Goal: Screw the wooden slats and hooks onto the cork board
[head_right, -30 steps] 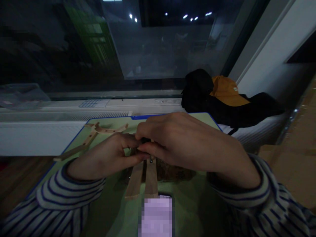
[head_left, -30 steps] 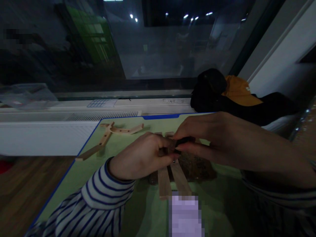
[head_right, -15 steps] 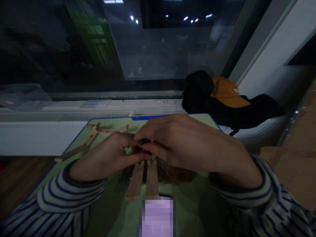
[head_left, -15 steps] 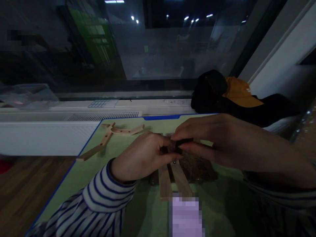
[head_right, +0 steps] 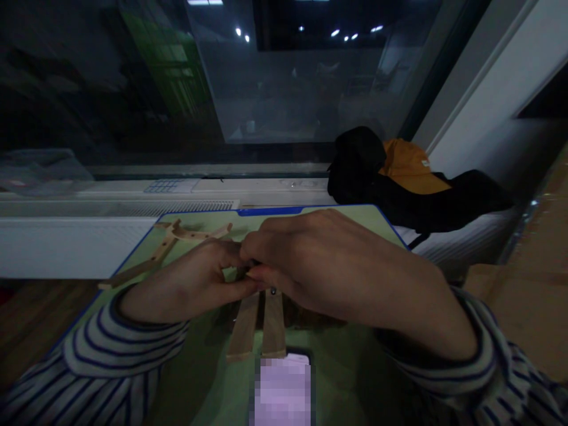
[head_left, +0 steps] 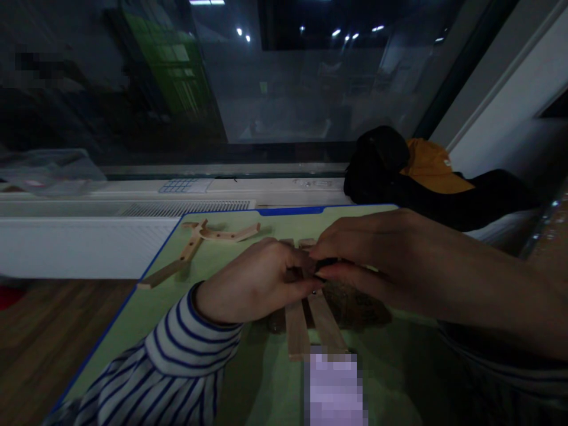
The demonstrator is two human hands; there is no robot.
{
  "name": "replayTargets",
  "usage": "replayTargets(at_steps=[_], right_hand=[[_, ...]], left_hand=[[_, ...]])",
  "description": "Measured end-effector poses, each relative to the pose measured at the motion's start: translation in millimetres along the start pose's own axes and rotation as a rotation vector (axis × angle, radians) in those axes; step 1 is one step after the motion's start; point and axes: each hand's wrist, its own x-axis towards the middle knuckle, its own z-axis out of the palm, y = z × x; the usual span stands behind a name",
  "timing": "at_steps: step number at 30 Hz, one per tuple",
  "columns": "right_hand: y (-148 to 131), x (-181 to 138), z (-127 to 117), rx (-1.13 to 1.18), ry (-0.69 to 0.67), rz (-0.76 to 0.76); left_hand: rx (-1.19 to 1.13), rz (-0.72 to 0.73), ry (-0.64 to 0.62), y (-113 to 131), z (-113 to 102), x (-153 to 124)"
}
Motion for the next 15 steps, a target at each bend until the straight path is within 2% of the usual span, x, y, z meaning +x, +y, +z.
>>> replayTargets(at_steps=[8, 15], right_hand=[[0.4, 0.7, -1.4, -0.016, 0.013, -0.016], [-1.3, 1.3, -1.7, 0.064, 0.006, -0.036]], left_hand=[[-0.026, -0.033, 0.101, 2.4, 2.9, 0.9], [-0.008, -0.004, 0.067, 0.4, 3.2, 0.6]])
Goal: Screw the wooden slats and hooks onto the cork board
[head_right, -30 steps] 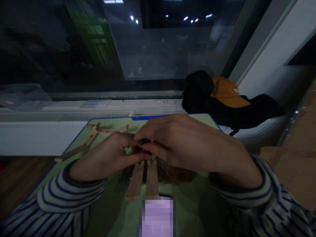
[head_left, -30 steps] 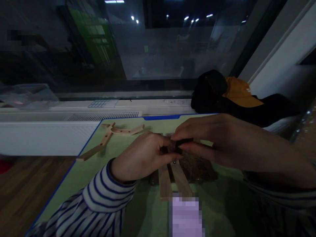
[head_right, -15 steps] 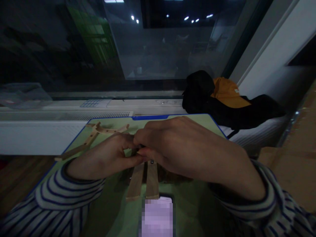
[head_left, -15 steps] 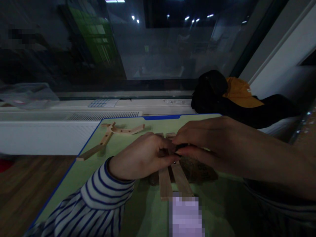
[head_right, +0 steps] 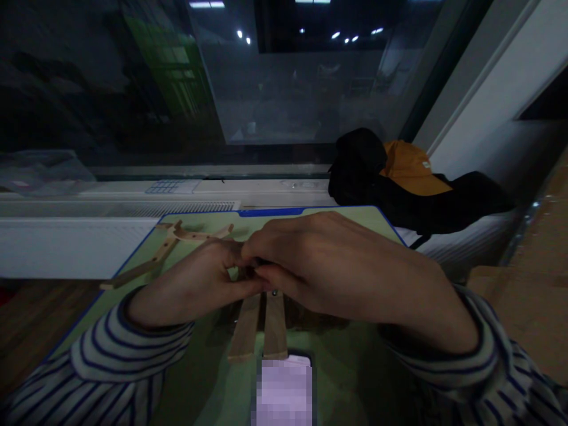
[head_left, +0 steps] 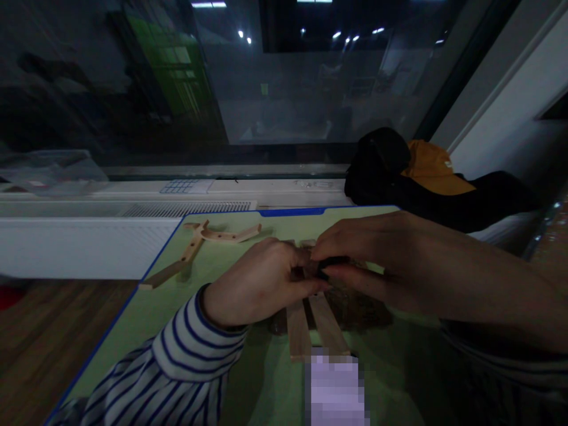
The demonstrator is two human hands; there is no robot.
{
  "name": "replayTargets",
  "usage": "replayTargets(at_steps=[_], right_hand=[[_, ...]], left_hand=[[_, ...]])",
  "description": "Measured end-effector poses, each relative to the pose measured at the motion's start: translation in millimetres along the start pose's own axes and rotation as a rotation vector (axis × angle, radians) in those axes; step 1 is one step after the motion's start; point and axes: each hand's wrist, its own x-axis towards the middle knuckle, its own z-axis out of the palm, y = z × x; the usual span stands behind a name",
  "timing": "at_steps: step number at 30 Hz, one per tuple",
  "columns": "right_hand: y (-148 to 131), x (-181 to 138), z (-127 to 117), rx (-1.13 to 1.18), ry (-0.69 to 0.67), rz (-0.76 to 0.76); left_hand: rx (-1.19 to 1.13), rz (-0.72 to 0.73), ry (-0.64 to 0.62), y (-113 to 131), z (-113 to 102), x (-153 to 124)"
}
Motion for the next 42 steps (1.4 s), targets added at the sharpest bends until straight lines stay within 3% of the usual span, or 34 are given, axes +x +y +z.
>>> replayTargets(at_steps=[9, 21, 28, 42], right_hand=[[0.7, -1.7, 2.3, -0.141, 0.0, 0.055], [0.5, -0.3, 3.7, -0.197, 0.022, 0.056], [0.4, 0.5, 2.7, -0.111, -0.005, 0.034], [2.2, -1.5, 5.3, -0.293, 0.018, 0.063]], left_hand=[[-0.011, 0.018, -0.066, -1.5, 0.7, -0.1], [-0.077, -0.01, 0.038, -2.4, 1.8, 2.6], [-0.072, -0.022, -0.009, -2.2, -0.2, 2.1], [-0.049, 0.029, -0.071, -6.1, 0.8, 2.1]])
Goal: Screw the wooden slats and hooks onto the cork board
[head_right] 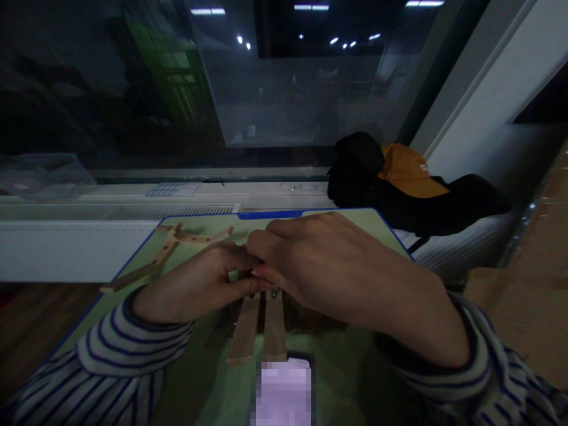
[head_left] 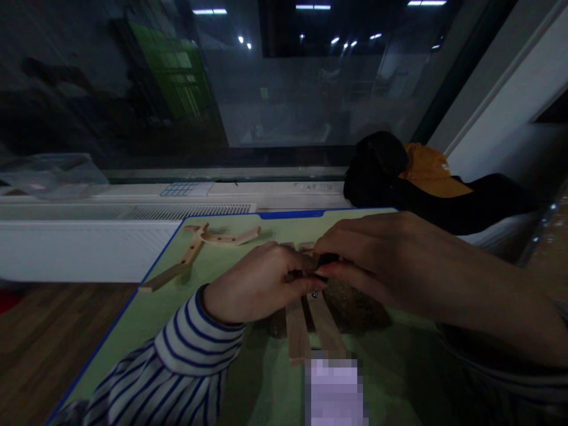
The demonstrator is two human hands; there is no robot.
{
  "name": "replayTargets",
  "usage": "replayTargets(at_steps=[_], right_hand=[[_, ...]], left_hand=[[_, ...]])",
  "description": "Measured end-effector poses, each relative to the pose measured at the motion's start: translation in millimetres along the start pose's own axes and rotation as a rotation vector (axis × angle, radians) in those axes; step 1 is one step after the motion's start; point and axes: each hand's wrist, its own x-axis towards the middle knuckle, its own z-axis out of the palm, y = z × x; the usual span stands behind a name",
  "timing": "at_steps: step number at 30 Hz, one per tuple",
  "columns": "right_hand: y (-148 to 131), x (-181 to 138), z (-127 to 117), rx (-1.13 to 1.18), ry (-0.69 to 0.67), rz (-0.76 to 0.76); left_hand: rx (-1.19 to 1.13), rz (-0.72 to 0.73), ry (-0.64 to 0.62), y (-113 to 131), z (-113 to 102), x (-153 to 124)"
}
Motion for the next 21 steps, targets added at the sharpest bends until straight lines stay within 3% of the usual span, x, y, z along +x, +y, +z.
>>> replayTargets(at_steps=[8, 16, 21], right_hand=[[-2.0, 1.2, 0.3, 0.048, 0.019, -0.015], [-3.5, 0.6, -2.9, 0.21, -0.004, -0.079], [-3.0, 1.5, -1.7, 0.189, 0.007, -0.054]], left_hand=[[0.009, -0.026, 0.097, 1.7, 0.9, 0.0], [-0.001, -0.029, 0.069, 0.9, -0.9, -1.5], [0.019, -0.042, 0.024, 0.1, -1.4, -1.3]])
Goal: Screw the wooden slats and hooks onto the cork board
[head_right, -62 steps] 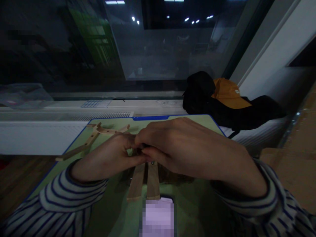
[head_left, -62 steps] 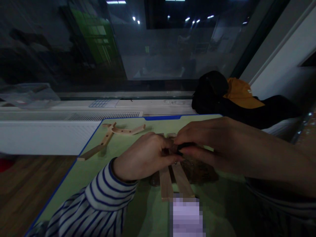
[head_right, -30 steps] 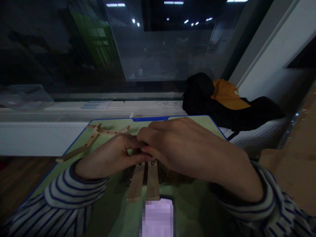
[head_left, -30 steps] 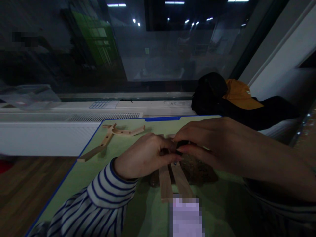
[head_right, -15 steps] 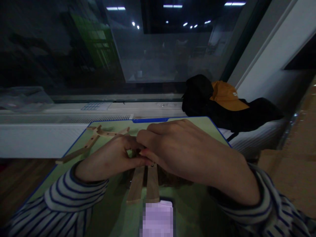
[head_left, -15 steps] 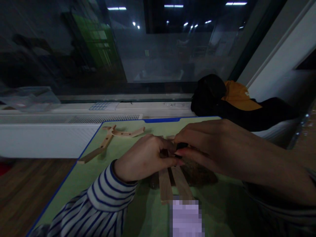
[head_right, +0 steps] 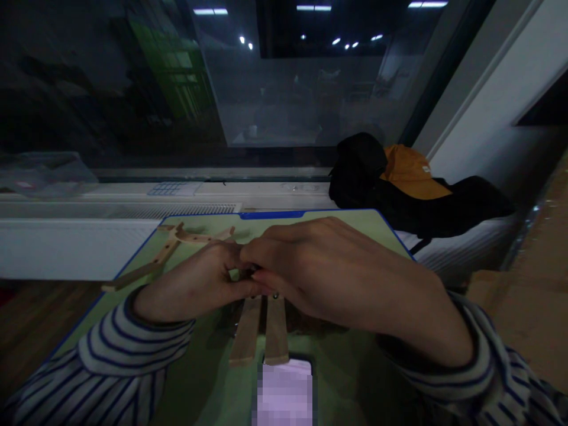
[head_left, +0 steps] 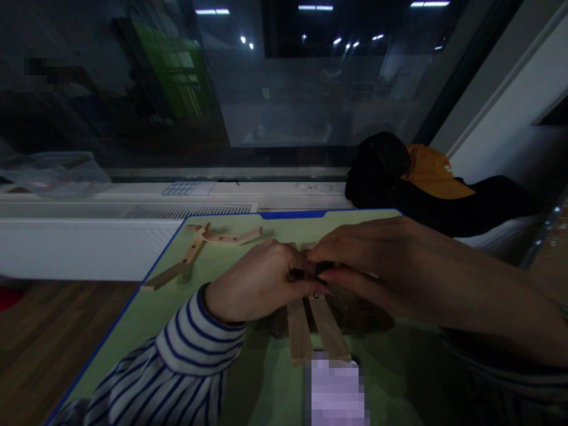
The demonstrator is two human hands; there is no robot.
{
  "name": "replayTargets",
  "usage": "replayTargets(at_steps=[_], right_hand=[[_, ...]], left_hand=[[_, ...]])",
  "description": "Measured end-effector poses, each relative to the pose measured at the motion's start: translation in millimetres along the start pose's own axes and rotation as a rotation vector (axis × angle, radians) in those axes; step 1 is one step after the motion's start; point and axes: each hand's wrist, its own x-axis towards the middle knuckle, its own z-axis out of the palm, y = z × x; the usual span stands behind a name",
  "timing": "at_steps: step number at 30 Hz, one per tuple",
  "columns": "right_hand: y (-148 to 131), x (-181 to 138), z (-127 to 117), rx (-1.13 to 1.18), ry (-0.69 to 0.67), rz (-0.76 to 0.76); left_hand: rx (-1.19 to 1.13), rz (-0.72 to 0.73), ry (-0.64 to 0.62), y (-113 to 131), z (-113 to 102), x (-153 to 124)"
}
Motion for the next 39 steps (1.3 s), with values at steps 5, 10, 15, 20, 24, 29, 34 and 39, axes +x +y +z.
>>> replayTargets(at_steps=[5, 10, 15, 20, 24, 29, 34, 39], right_hand=[[0.7, 0.1, 2.1, -0.052, -0.007, 0.024], [2.1, 0.7, 3.6, -0.098, 0.001, 0.016], [1.9, 1.1, 2.2, -0.15, 0.007, 0.023], [0.9, 0.9, 1.8, -0.17, 0.013, 0.041], [-0.4, 1.4, 1.3, -0.122, 0.01, 0.039], [-2.0, 0.6, -1.3, 0.002, -0.036, 0.014], [-0.5, 1.1, 0.3, -0.063, -0.025, 0.048], [0.3, 1.4, 2.9, -0.146, -0.02, 0.046]], left_hand=[[-0.031, 0.054, -0.002, -0.6, 0.0, 0.2], [-0.019, 0.069, -0.03, -0.6, -0.1, 0.1], [-0.042, 0.053, 0.017, -2.0, 0.9, 0.2], [-0.055, 0.018, 0.027, -0.3, -0.4, 1.1], [-0.05, 0.022, 0.042, 0.6, -0.1, 1.5], [-0.042, 0.035, 0.031, 0.2, 0.1, 0.4], [0.025, 0.06, 0.005, -0.2, -0.3, 0.1], [0.025, 0.097, -0.025, -2.4, -0.4, 0.6]])
